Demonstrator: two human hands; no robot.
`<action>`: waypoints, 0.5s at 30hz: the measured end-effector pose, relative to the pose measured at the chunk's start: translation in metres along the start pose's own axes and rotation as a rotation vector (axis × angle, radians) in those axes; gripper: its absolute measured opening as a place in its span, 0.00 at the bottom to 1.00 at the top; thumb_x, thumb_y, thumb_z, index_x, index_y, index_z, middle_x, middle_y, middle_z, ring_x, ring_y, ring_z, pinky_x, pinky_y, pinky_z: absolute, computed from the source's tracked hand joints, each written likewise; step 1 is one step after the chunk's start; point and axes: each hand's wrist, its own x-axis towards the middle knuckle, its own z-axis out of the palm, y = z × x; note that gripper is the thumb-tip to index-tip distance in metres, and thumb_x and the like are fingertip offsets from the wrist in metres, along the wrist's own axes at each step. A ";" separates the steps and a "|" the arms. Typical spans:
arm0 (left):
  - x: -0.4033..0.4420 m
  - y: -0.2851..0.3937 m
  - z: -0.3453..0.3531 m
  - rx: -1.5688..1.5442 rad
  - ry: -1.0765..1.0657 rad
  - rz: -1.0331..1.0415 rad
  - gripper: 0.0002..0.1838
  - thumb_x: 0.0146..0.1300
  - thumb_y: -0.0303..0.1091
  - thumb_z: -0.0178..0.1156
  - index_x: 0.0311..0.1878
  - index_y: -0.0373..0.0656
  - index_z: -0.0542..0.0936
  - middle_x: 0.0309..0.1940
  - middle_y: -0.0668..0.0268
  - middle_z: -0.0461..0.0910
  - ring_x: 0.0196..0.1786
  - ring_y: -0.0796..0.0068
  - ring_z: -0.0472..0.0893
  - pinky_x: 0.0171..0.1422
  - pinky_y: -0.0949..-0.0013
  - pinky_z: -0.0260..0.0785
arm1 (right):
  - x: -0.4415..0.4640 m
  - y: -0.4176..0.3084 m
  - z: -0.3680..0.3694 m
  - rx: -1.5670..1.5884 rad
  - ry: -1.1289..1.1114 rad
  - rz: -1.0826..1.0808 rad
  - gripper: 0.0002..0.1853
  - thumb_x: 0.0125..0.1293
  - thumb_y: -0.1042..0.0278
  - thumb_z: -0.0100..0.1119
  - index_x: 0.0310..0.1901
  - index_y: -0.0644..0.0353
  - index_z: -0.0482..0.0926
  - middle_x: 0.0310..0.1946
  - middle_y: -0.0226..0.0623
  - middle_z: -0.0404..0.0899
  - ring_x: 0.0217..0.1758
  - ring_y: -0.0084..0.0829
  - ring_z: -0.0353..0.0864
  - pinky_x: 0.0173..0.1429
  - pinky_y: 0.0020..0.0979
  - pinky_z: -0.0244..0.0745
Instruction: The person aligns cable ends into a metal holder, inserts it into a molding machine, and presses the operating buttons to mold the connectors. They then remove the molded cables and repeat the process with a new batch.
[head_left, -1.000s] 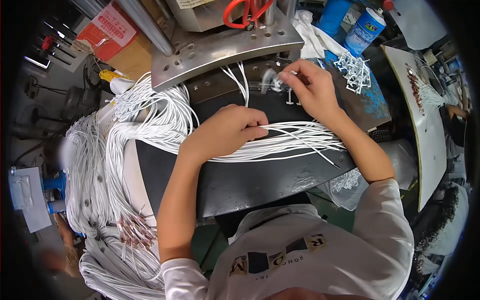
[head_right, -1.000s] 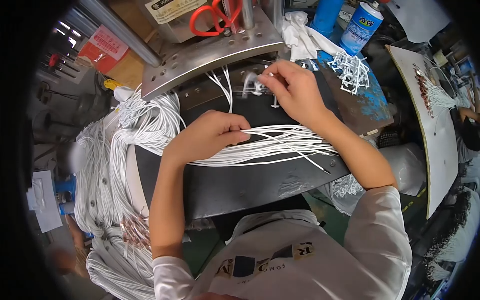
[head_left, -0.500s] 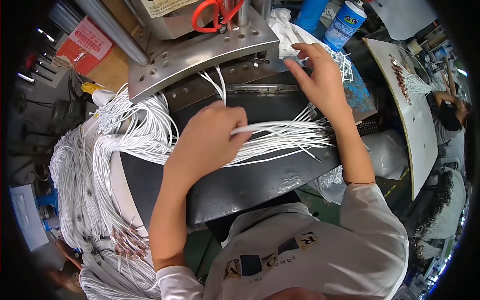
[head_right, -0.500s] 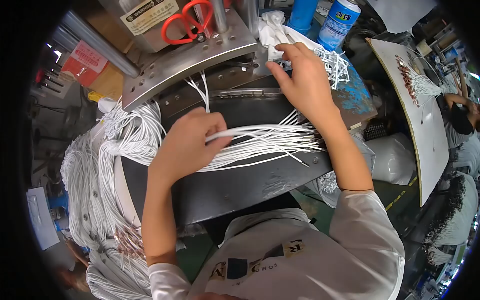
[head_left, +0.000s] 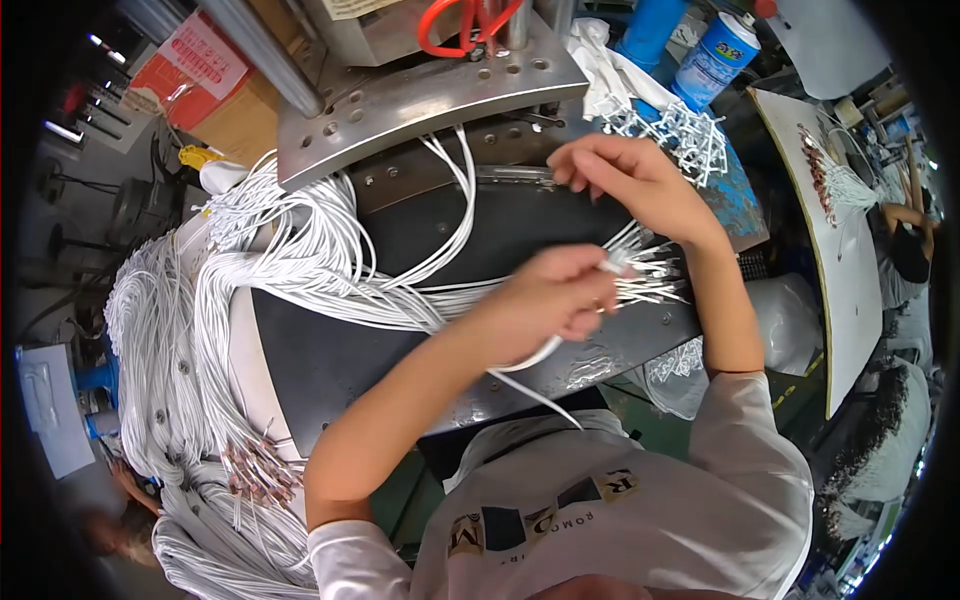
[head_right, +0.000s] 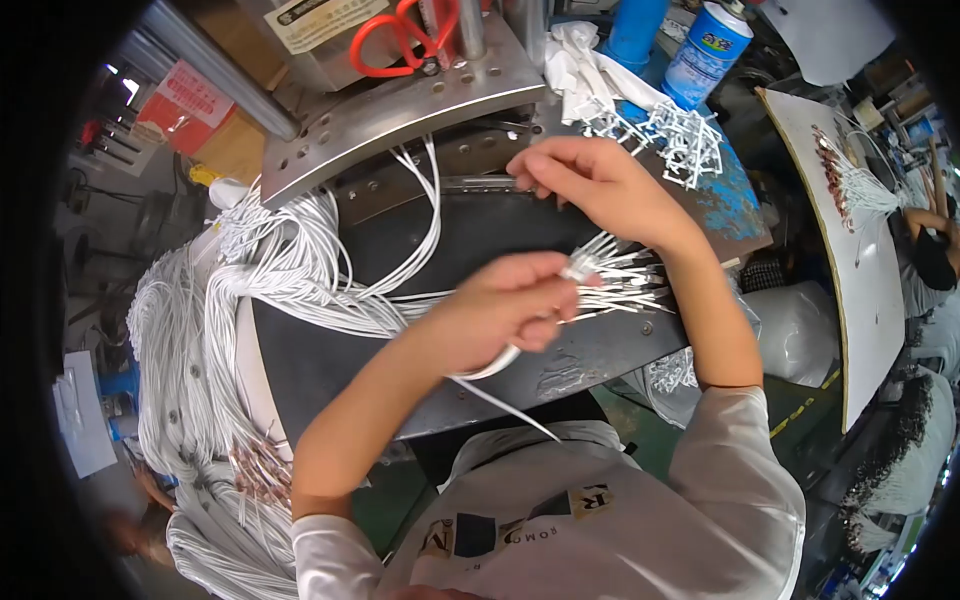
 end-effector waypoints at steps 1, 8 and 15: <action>-0.006 0.009 -0.010 0.109 0.112 0.005 0.17 0.82 0.35 0.55 0.66 0.36 0.77 0.37 0.72 0.76 0.26 0.88 0.64 0.28 0.80 0.53 | 0.000 0.002 -0.002 -0.035 -0.048 -0.050 0.21 0.86 0.57 0.50 0.60 0.67 0.84 0.51 0.34 0.88 0.52 0.24 0.84 0.56 0.28 0.78; -0.011 0.031 -0.034 0.040 0.298 0.129 0.15 0.80 0.33 0.58 0.62 0.34 0.78 0.37 0.68 0.79 0.31 0.80 0.77 0.32 0.75 0.66 | -0.010 0.002 0.024 0.131 -0.144 -0.026 0.27 0.89 0.53 0.43 0.71 0.70 0.75 0.67 0.45 0.81 0.71 0.34 0.78 0.77 0.35 0.70; -0.006 0.025 -0.033 0.403 0.414 0.178 0.11 0.77 0.37 0.65 0.44 0.38 0.79 0.31 0.70 0.79 0.29 0.82 0.79 0.30 0.75 0.67 | 0.002 0.014 0.011 -0.832 0.177 -0.241 0.12 0.72 0.64 0.67 0.48 0.63 0.80 0.44 0.42 0.82 0.52 0.48 0.81 0.55 0.44 0.75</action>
